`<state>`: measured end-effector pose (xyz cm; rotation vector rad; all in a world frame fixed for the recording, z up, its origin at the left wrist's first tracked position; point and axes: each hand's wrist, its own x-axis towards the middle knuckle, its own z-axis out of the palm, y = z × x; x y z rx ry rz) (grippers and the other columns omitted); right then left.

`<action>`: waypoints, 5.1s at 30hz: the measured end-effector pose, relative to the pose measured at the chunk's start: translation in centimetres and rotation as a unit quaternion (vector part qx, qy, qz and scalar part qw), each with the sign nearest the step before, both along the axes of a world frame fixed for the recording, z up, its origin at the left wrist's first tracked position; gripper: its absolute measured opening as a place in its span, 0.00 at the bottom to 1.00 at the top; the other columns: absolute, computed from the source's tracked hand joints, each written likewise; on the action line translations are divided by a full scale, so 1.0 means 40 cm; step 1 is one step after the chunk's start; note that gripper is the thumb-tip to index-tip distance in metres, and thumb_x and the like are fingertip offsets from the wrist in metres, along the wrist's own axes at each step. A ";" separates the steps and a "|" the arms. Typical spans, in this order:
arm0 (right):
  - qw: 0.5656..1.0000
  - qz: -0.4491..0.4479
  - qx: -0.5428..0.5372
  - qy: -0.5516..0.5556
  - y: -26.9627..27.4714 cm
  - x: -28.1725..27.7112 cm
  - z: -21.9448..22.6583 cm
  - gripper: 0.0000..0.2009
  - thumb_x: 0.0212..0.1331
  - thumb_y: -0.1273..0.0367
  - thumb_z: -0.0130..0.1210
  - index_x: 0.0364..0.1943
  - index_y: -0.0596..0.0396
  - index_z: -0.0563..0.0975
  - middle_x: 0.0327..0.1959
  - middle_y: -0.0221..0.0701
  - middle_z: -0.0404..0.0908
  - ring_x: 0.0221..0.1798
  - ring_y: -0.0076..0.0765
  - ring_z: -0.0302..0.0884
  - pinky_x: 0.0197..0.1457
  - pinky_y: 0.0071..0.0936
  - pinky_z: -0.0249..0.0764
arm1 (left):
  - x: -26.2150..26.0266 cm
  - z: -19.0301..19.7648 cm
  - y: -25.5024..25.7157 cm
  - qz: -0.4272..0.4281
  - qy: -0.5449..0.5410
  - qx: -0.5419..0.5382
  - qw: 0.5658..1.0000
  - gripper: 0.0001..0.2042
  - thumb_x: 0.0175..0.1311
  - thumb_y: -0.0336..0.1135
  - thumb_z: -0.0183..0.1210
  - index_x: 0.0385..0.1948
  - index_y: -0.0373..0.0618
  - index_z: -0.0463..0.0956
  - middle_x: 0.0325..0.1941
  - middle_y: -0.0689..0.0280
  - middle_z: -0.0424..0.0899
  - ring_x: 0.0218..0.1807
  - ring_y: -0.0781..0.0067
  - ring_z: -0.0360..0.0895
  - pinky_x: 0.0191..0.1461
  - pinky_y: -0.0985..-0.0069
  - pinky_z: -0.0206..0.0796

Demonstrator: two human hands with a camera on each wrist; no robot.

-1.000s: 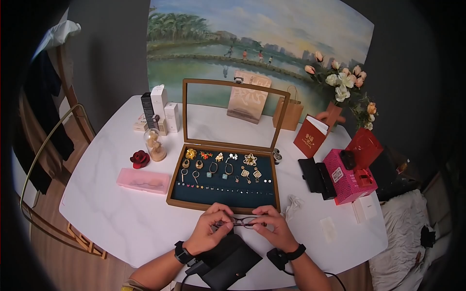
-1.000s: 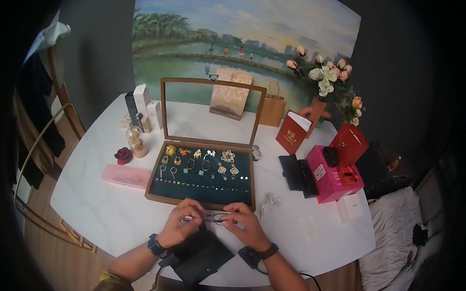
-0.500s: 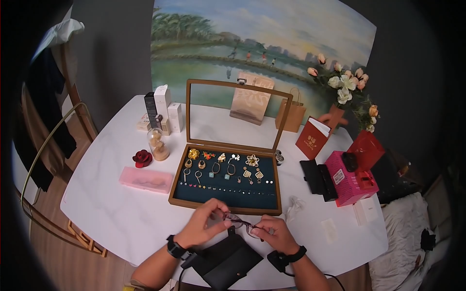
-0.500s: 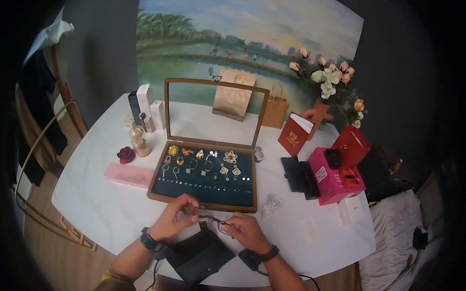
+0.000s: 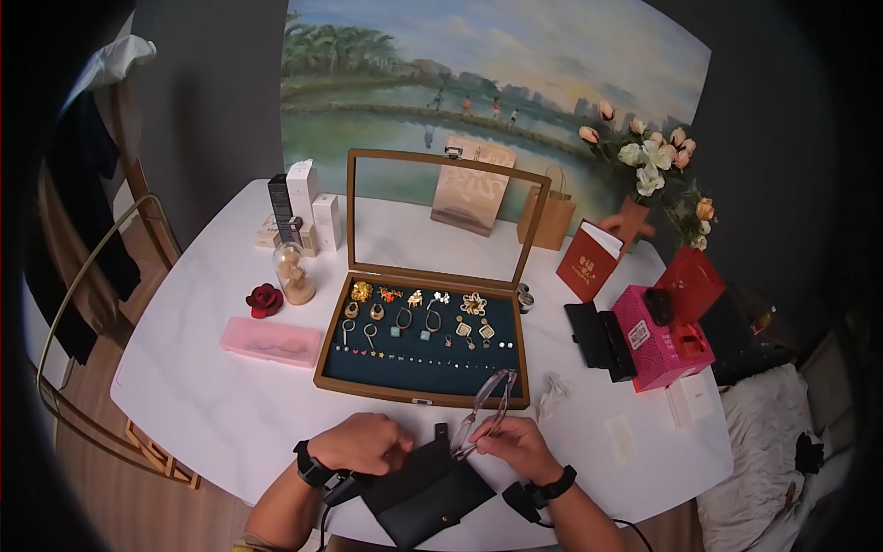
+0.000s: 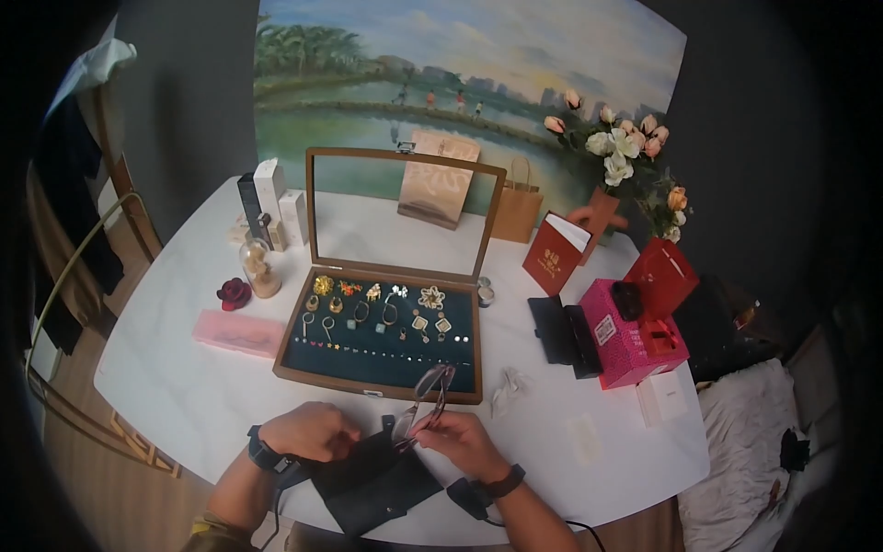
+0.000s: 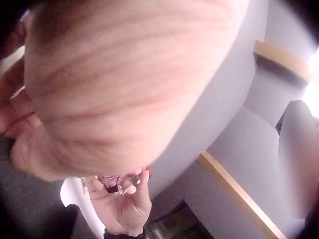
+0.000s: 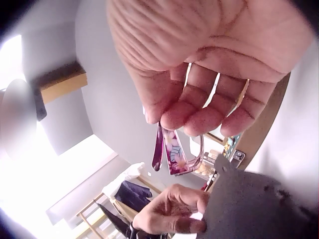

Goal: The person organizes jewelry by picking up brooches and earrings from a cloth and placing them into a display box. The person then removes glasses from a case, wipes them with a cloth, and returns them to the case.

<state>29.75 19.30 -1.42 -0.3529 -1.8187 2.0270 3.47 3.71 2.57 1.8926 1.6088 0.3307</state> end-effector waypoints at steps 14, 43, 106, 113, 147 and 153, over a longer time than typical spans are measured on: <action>0.888 -0.212 0.408 0.028 -0.062 -0.026 0.016 0.06 0.57 0.76 0.69 0.39 0.58 0.85 0.40 0.36 0.85 0.40 0.42 0.83 0.44 0.32 0.79 | 0.050 -0.001 0.010 0.150 -0.186 0.281 0.930 0.04 0.66 0.28 0.67 0.37 0.39 0.83 0.36 0.57 0.88 0.40 0.61 0.87 0.47 0.69 0.77; 0.868 -0.094 0.486 0.025 -0.076 -0.041 0.044 0.07 0.58 0.71 0.70 0.34 0.59 0.83 0.33 0.33 0.77 0.34 0.41 0.76 0.38 0.35 0.73 | 0.069 -0.034 0.014 0.326 -0.154 0.424 0.831 0.08 0.70 0.28 0.64 0.30 0.39 0.77 0.18 0.63 0.81 0.20 0.76 0.79 0.26 0.79 0.66; 0.828 -0.207 0.522 0.022 -0.091 -0.022 0.022 0.07 0.54 0.71 0.73 0.36 0.51 0.88 0.31 0.25 0.80 0.31 0.32 0.76 0.40 0.33 0.66 | 0.100 -0.090 -0.022 0.199 -0.505 0.178 0.821 0.25 0.67 0.38 0.65 0.62 0.38 0.70 0.58 0.62 0.78 0.61 0.70 0.74 0.70 0.67 0.63; 0.809 -0.151 0.568 0.021 -0.104 -0.021 0.025 0.11 0.55 0.69 0.72 0.43 0.47 0.86 0.35 0.23 0.78 0.39 0.33 0.77 0.60 0.42 0.68 | 0.132 -0.111 -0.001 0.225 -0.558 0.119 0.790 0.12 0.72 0.33 0.59 0.50 0.35 0.80 0.45 0.66 0.84 0.50 0.80 0.77 0.58 0.77 0.69; 0.987 -0.157 -0.002 -0.033 -0.055 0.006 -0.055 0.28 0.66 0.54 0.64 0.62 0.57 0.73 0.51 0.30 0.78 0.53 0.27 0.75 0.62 0.30 0.72 | 0.071 -0.189 -0.003 0.374 -0.637 0.197 0.644 0.18 0.65 0.31 0.64 0.55 0.39 0.75 0.54 0.54 0.81 0.53 0.54 0.81 0.57 0.64 0.74; 0.990 -0.071 0.120 -0.006 -0.081 -0.030 -0.053 0.22 0.68 0.59 0.66 0.58 0.60 0.77 0.49 0.36 0.86 0.49 0.26 0.83 0.50 0.25 0.79 | 0.089 -0.105 -0.015 0.356 -0.645 0.096 0.669 0.15 0.79 0.38 0.54 0.55 0.36 0.78 0.51 0.63 0.87 0.52 0.75 0.83 0.58 0.76 0.75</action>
